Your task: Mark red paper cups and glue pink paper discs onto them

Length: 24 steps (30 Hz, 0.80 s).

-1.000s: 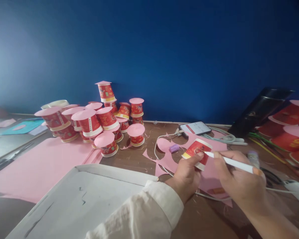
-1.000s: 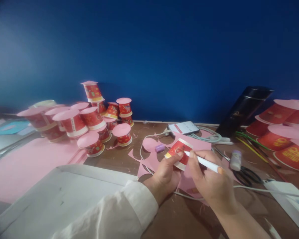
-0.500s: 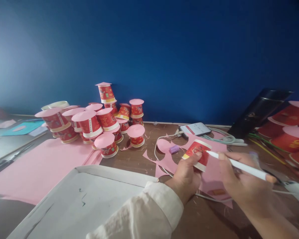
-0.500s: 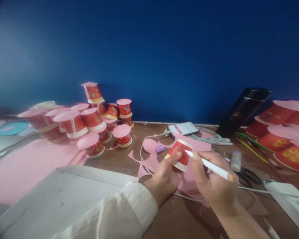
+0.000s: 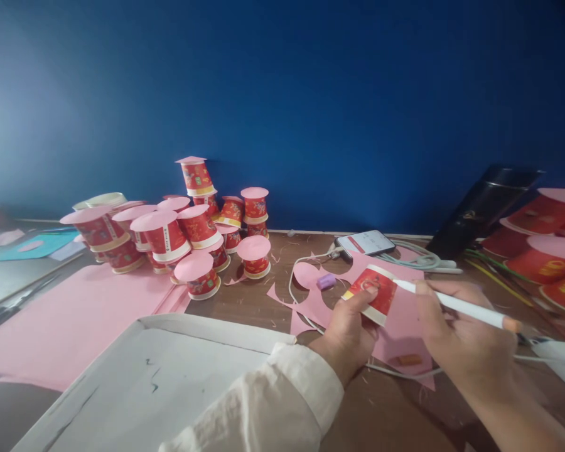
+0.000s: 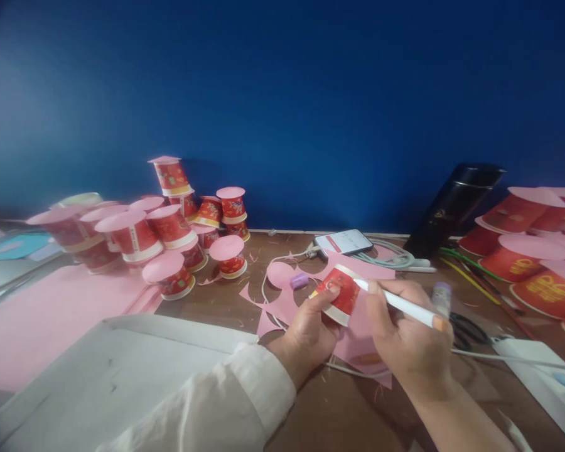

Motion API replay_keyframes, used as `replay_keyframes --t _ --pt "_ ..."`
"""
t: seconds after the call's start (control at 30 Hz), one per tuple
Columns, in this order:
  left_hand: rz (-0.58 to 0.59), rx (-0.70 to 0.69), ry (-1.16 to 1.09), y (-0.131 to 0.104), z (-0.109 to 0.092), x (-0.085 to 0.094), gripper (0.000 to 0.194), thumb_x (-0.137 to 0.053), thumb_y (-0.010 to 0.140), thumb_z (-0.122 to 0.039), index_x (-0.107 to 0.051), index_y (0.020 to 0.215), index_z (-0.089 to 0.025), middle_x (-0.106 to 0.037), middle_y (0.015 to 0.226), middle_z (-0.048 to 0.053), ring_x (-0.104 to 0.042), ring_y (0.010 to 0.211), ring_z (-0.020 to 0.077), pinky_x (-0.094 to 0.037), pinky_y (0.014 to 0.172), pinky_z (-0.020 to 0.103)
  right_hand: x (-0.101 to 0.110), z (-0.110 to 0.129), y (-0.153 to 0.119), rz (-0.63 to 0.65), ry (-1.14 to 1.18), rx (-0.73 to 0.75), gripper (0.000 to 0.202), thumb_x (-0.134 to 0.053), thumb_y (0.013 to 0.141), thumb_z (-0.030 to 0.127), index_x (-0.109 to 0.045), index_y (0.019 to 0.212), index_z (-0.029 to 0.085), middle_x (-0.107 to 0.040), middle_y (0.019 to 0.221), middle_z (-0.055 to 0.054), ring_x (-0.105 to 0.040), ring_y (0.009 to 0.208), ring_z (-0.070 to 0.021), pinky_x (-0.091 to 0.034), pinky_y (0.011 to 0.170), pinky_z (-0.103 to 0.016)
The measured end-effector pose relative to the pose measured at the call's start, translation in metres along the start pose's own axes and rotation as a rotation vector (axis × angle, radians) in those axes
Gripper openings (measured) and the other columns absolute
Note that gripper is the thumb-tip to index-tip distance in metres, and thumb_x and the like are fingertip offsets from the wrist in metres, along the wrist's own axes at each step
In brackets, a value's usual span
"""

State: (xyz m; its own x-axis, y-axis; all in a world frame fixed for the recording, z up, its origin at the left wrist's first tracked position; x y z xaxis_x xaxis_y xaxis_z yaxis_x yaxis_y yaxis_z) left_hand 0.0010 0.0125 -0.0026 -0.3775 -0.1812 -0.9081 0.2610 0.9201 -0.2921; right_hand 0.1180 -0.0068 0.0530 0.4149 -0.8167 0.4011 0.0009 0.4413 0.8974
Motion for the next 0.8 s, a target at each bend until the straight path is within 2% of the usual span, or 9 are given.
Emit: replay_keyframes --t 0.17,0.33,0.47,0.63,0.8 --pt "0.02 0.001 0.024 -0.0009 -0.0011 -0.0023 0.03 -0.082 0.066 -0.018 -0.072 0.093 -0.012 -0.075 0.095 0.009 -0.07 0.092 0.0216 -0.052 0.089 0.029 0.0 0.0005 0.0012 0.012 -0.002 0.035 0.016 -0.06 0.089 0.03 -0.065 0.081 0.016 -0.067 0.069 -0.003 -0.064 0.062 -0.0145 -0.046 0.058 -0.024" --pt "-0.014 0.026 0.028 -0.0017 -0.001 -0.0033 0.028 -0.081 0.065 -0.017 -0.072 0.092 -0.012 -0.074 0.094 0.009 -0.069 0.09 0.0211 -0.052 0.088 0.028 -0.0029 0.0019 0.0029 0.022 -0.041 0.056 0.02 -0.057 0.091 0.032 -0.065 0.081 0.016 -0.068 0.067 -0.003 -0.065 0.061 -0.0152 -0.044 0.056 -0.024" --pt "0.013 0.005 0.014 -0.0007 -0.001 -0.0028 0.027 -0.08 0.066 -0.018 -0.072 0.092 -0.011 -0.074 0.095 0.009 -0.069 0.089 0.0201 -0.052 0.088 0.027 -0.004 0.0034 0.0037 0.027 -0.066 0.063 0.021 -0.057 0.09 0.033 -0.065 0.08 0.016 -0.069 0.067 -0.003 -0.065 0.06 -0.0154 -0.042 0.053 -0.023" --pt "-0.053 0.037 -0.011 0.0012 -0.0017 -0.0004 0.023 -0.077 0.069 -0.014 -0.073 0.092 -0.012 -0.075 0.094 0.008 -0.07 0.082 0.0182 -0.053 0.079 0.025 -0.0034 0.0006 0.0017 0.038 -0.071 0.028 0.02 -0.058 0.088 0.033 -0.066 0.079 0.018 -0.07 0.068 -0.004 -0.066 0.061 -0.0167 -0.043 0.055 -0.024" --pt "-0.065 0.039 -0.044 0.0017 -0.0021 -0.0008 0.022 -0.075 0.071 -0.013 -0.074 0.092 -0.011 -0.075 0.095 0.009 -0.071 0.083 0.0182 -0.054 0.08 0.024 -0.0039 -0.0028 0.0002 0.041 -0.092 0.022 0.021 -0.057 0.088 0.035 -0.067 0.079 0.018 -0.071 0.068 -0.004 -0.067 0.062 -0.0177 -0.044 0.055 -0.025"
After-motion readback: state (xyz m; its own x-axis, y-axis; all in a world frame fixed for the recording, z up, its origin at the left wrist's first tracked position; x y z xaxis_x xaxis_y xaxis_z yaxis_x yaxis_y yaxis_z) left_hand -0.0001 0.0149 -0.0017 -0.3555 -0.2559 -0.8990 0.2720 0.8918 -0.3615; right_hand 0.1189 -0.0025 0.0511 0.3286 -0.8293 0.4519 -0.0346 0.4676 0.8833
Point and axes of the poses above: each hand's wrist, its own y-axis towards the middle knuckle, its own x-axis out of the back of the hand, z = x × y, the point moved 2 cm from there along y, towards the middle knuckle
